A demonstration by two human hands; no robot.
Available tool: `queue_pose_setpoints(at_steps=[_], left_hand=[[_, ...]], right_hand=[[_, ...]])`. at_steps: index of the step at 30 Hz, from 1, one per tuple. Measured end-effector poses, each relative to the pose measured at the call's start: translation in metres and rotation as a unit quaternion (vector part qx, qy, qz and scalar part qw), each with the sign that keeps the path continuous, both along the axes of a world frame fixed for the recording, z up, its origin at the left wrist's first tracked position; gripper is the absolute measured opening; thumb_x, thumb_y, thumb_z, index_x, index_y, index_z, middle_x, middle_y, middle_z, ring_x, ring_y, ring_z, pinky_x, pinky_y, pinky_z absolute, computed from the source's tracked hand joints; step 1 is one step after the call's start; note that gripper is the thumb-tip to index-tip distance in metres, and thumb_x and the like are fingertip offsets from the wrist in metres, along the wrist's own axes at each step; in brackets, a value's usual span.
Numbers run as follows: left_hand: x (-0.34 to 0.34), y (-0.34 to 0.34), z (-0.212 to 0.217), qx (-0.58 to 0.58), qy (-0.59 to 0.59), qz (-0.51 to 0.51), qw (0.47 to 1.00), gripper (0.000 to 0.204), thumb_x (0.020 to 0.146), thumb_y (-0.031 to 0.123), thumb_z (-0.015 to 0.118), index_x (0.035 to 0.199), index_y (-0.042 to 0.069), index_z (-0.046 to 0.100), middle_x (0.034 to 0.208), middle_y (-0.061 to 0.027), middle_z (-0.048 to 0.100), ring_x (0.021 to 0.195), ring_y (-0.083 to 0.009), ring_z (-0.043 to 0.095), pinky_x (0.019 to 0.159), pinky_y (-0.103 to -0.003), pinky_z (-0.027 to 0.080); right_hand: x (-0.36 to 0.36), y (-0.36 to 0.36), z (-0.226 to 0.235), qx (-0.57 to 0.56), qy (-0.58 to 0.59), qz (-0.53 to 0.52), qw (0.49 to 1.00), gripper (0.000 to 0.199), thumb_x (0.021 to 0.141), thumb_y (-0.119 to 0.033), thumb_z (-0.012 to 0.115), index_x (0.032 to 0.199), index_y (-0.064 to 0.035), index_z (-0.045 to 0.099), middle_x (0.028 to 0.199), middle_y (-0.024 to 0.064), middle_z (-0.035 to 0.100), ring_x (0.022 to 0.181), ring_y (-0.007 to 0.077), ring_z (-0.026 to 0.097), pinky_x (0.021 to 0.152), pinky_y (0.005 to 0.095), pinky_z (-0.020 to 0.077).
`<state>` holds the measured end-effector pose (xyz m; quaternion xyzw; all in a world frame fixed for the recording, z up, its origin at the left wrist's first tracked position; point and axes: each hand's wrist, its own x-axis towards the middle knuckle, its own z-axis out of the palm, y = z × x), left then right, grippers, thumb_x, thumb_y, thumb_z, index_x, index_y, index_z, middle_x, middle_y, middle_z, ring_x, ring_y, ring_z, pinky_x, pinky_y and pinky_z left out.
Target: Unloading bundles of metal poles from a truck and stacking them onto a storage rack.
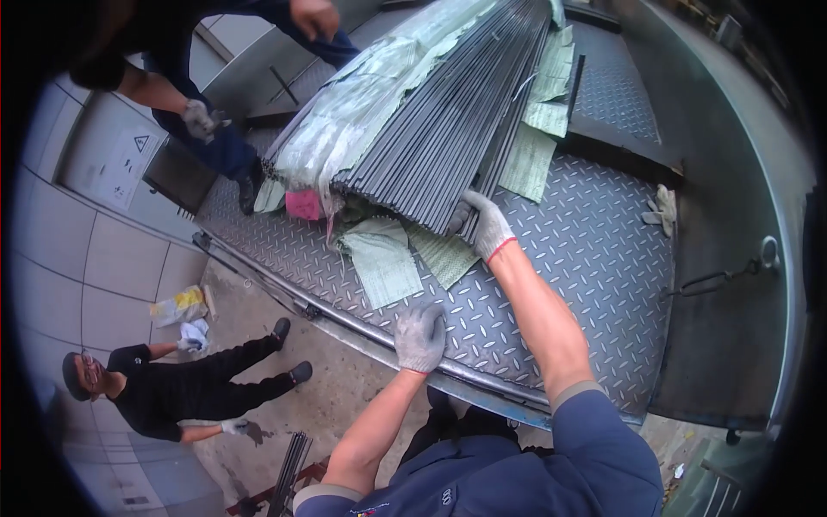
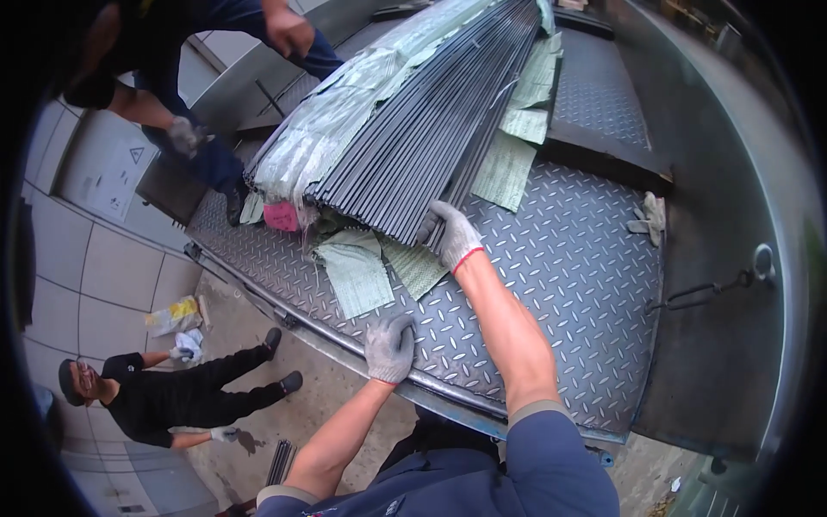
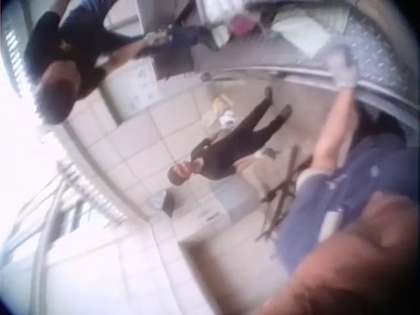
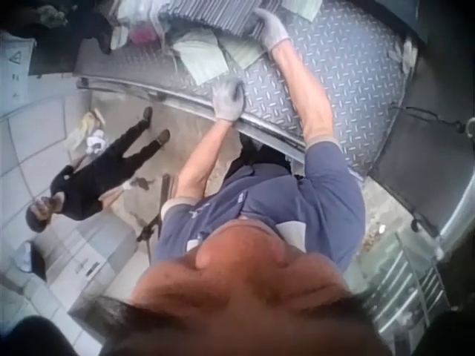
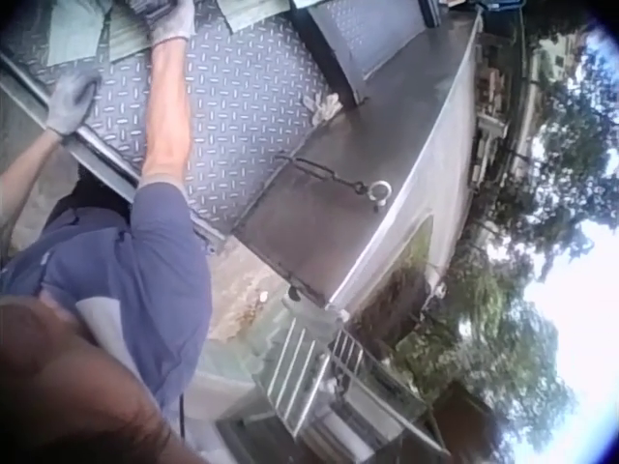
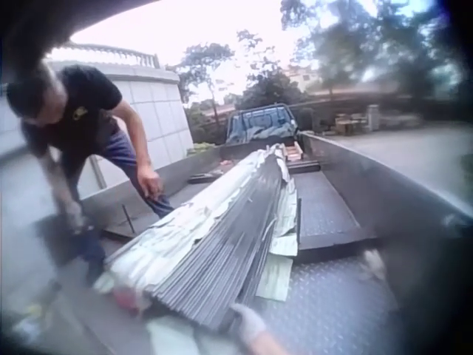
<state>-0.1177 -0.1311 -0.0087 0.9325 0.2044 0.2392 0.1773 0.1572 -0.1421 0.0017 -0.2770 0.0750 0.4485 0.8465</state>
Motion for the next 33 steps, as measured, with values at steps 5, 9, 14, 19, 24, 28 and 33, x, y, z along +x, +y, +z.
queue_pose_setpoints(at_steps=[5,9,14,19,24,28,33], left_hand=[[0.000,-0.001,-0.005,-0.011,-0.004,0.001,1.000,0.011,0.085,0.010,0.068,0.095,0.012,0.071,0.097,-0.0107,0.071,0.091,-0.0344,0.065,0.086,-0.047,0.049],[-0.010,0.003,-0.013,-0.022,0.000,0.021,1.000,0.018,0.083,0.017,0.068,0.101,0.017,0.069,0.100,-0.0074,0.071,0.101,-0.0307,0.065,0.094,-0.051,0.044],[-0.010,0.001,-0.017,-0.043,-0.004,0.009,0.999,0.019,0.082,0.017,0.069,0.101,0.017,0.070,0.100,-0.0074,0.071,0.104,-0.0303,0.064,0.096,-0.051,0.043],[-0.016,0.002,-0.019,-0.062,0.002,0.007,0.998,0.020,0.082,0.018,0.069,0.102,0.016,0.071,0.102,-0.0088,0.071,0.105,-0.0314,0.064,0.094,-0.049,0.045],[-0.018,0.007,-0.019,-0.088,-0.066,0.033,0.993,0.023,0.087,0.017,0.066,0.108,0.011,0.072,0.106,-0.0148,0.070,0.105,-0.0370,0.064,0.094,-0.051,0.048],[-0.012,0.020,-0.019,-0.185,-0.189,0.053,0.963,0.023,0.093,0.013,0.063,0.111,0.001,0.071,0.106,-0.0207,0.072,0.101,-0.0375,0.068,0.094,-0.045,0.051],[-0.004,0.058,-0.016,-0.396,-0.174,0.059,0.900,0.036,0.099,0.027,0.061,0.116,-0.004,0.068,0.109,-0.0170,0.072,0.103,-0.0295,0.068,0.094,-0.038,0.051]], right_hand=[[0.006,-0.007,-0.010,-0.005,-0.025,-0.007,1.000,0.017,0.100,-0.021,0.058,0.086,-0.0099,0.055,0.069,0.0005,0.052,0.058,0.0139,0.053,0.051,0.0315,0.0496],[-0.005,-0.017,0.010,-0.030,-0.005,-0.020,0.999,0.015,0.100,-0.018,0.058,0.087,-0.0100,0.055,0.068,-0.0008,0.051,0.056,0.0121,0.052,0.049,0.0281,0.0497],[-0.026,-0.028,0.015,-0.025,0.003,-0.022,0.999,0.012,0.099,-0.015,0.060,0.088,-0.0100,0.056,0.066,-0.0019,0.050,0.055,0.0120,0.052,0.048,0.0285,0.0503],[-0.087,-0.035,0.024,-0.040,-0.007,-0.024,0.999,0.015,0.097,-0.014,0.061,0.085,-0.0123,0.052,0.066,-0.0020,0.048,0.053,0.0116,0.050,0.046,0.0276,0.0486],[-0.134,-0.044,0.023,-0.061,0.012,-0.006,0.998,0.024,0.098,-0.017,0.059,0.077,-0.0145,0.050,0.061,-0.0008,0.047,0.052,0.0147,0.049,0.048,0.0308,0.0469],[-0.147,-0.045,0.018,-0.056,-0.015,0.012,0.998,0.023,0.099,-0.020,0.059,0.078,-0.0142,0.053,0.063,0.0001,0.052,0.053,0.0166,0.053,0.049,0.0322,0.0475],[-0.151,-0.039,0.021,-0.166,-0.057,-0.004,0.984,0.017,0.096,-0.022,0.062,0.086,-0.0086,0.062,0.071,0.0043,0.060,0.057,0.0195,0.059,0.052,0.0348,0.0512]])
